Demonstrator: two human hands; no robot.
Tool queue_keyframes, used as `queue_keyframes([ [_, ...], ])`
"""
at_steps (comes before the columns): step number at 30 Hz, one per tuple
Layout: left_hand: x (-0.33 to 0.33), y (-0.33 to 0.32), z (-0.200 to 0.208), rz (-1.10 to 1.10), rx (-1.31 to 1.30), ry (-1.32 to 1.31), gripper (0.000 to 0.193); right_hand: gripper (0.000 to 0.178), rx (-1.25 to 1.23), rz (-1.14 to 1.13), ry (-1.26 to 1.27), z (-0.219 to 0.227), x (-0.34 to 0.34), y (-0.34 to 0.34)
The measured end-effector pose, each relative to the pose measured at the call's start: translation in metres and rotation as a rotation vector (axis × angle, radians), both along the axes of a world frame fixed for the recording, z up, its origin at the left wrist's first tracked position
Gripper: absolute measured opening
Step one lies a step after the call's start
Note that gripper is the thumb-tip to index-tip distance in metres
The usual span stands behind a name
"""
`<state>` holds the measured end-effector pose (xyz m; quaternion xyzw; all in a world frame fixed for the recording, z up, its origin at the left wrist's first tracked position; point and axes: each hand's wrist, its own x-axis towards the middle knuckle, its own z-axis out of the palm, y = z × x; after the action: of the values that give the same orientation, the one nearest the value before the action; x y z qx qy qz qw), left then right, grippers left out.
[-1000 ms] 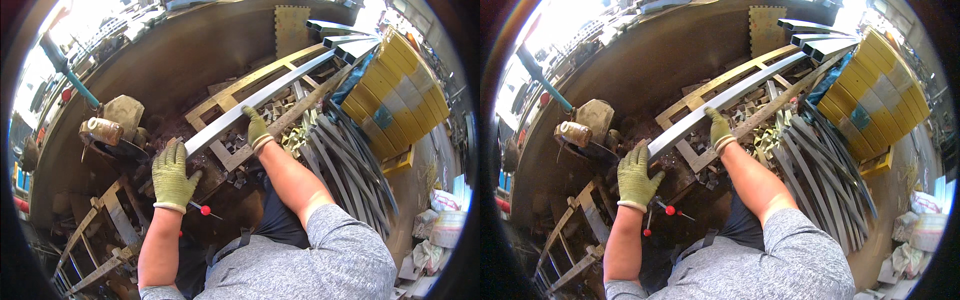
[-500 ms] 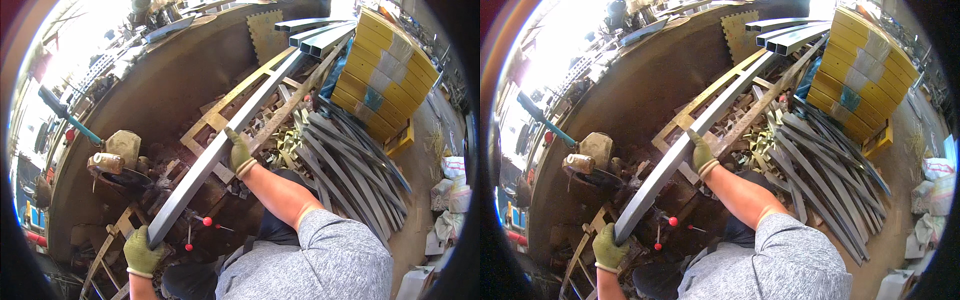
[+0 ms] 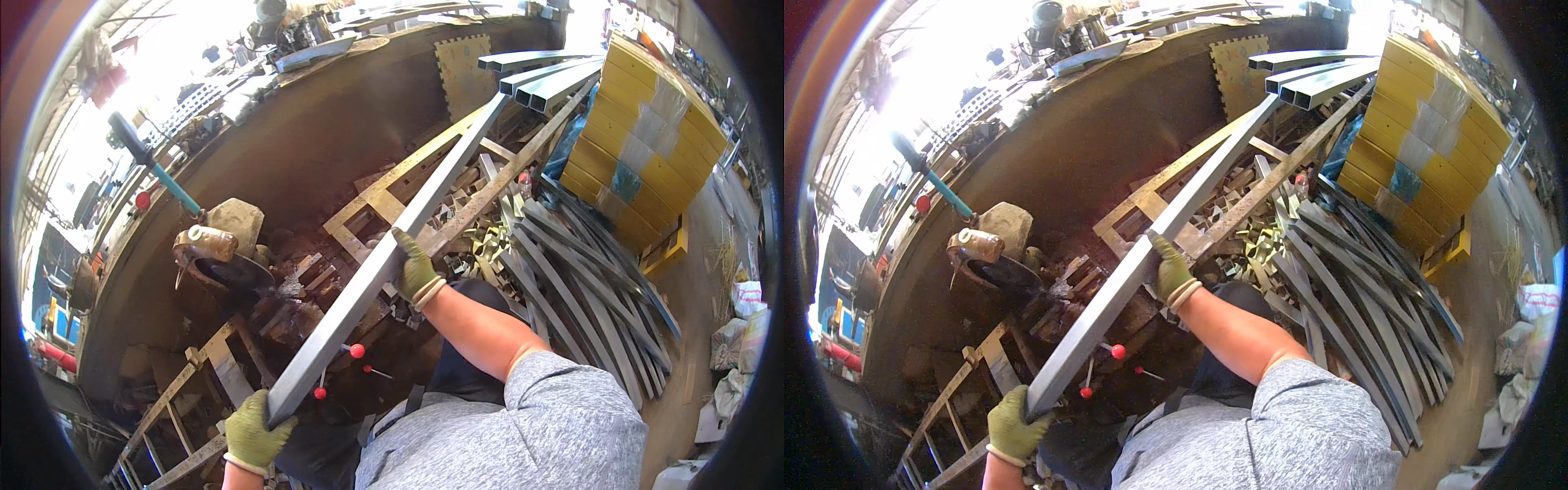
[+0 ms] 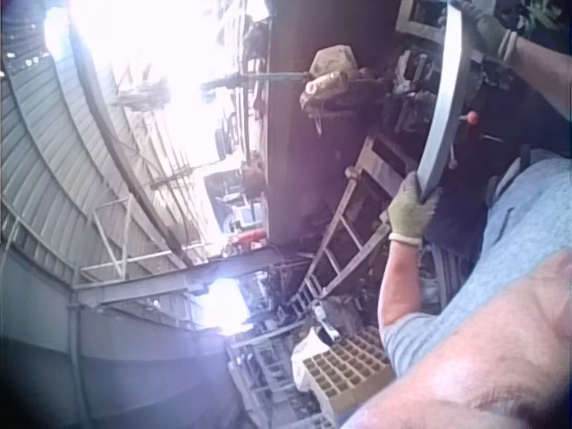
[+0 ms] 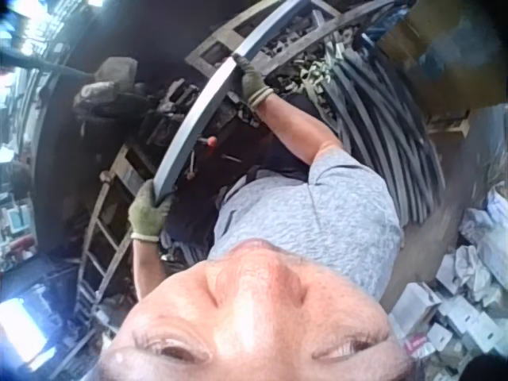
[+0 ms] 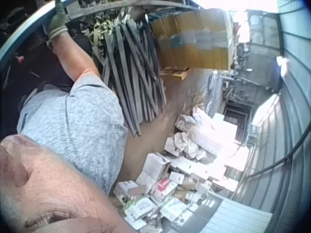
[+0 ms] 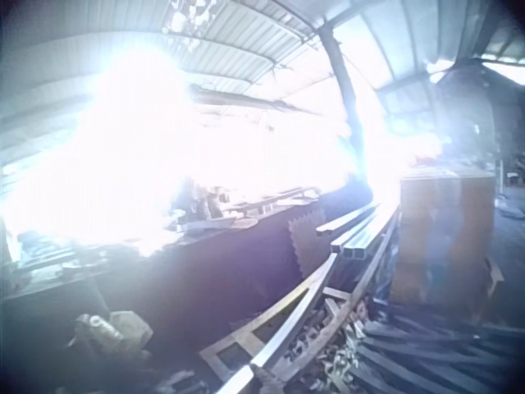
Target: The person uses a chop saw to cut a long metal bar into shorter pieces. They position the bar, lower the saw blade to cut, then remove the cut piece and repeat the process.
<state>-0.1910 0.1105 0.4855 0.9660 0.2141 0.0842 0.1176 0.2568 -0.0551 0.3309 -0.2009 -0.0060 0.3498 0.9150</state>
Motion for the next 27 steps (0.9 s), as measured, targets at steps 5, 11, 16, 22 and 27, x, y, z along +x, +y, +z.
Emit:
queue_keyframes([
  [5, 0.030, -0.055, 0.021, -0.074, -0.116, 0.141, 0.079, 0.043, -0.171, -0.128, -0.037, 0.000, 0.015, -0.027],
  [11, 0.081, -0.123, 0.040, -0.178, -0.301, 0.103, 0.074, 0.027, -0.370, -0.246, 0.025, 0.018, 0.029, -0.064],
  [16, 0.121, -0.187, 0.062, -0.359, -0.639, 0.051, 0.059, 0.038, -0.520, -0.236, -0.254, 0.045, 0.072, -0.142],
  [22, 0.152, -0.278, 0.068, -0.397, -1.082, -0.035, 0.063, 0.033, -0.779, -0.199, -0.295, 0.094, 0.124, -0.222],
  [27, 0.158, -0.329, 0.023, -0.591, -1.341, 0.075, 0.083, 0.037, -1.387, -0.060, -0.567, 0.108, 0.121, -0.291],
])
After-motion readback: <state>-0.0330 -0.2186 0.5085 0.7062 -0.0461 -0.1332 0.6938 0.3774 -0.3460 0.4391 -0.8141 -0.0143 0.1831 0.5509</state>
